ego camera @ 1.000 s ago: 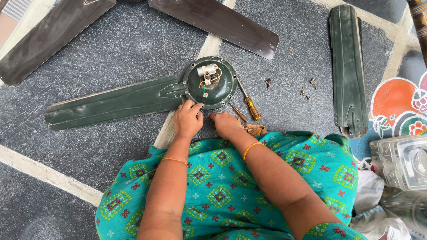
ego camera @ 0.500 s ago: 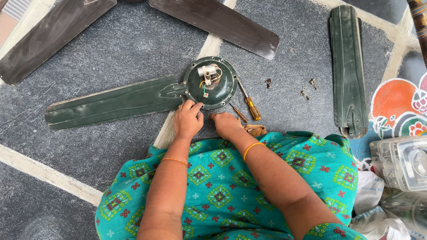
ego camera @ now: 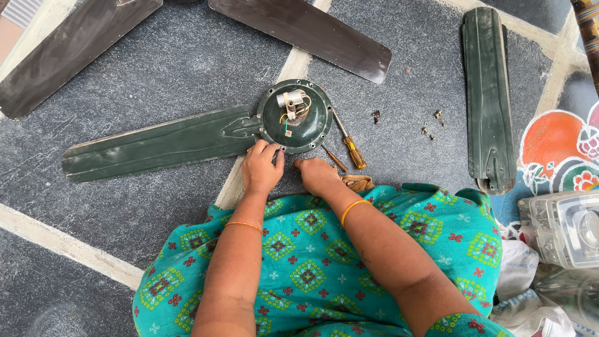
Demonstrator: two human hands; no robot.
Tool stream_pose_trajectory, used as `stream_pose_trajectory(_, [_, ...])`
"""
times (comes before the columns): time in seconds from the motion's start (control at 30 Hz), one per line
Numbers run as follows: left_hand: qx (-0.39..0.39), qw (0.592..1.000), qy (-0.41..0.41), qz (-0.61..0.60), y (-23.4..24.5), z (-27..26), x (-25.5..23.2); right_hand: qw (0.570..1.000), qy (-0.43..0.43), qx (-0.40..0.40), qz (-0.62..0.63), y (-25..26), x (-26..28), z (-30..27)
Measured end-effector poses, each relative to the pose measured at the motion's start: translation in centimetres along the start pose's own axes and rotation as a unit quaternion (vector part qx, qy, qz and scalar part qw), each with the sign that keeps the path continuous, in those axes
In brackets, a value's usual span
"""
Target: The person attaches a fan blade to the motor housing using a screwdriver and screws. They align the blade, insert screws, and tighten them to secure the blade to the central hub.
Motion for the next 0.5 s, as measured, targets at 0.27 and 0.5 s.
stream_pose_trajectory(0.27, [0.000, 1.000, 0.003, -0.009, 0.05, 0.03, -0.10, 1.000, 0.000, 0.001, 0.000, 0.04, 0.05, 0.01])
stream_pose_trajectory(0.5, [-0.003, 1.000, 0.008, -0.008, 0.10, 0.00, 0.03, 1.000, -0.005, 0.004, -0.002, 0.22, 0.09, -0.13])
Point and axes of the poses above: each hand's wrist, its own z-axis towards the middle knuckle, its own y-axis out of the back of the hand, x = y × z, the point moved 8 cm from there along z, towards the middle knuckle, and after that the axes turned 5 degrees about -z, right-handed, at the moved point
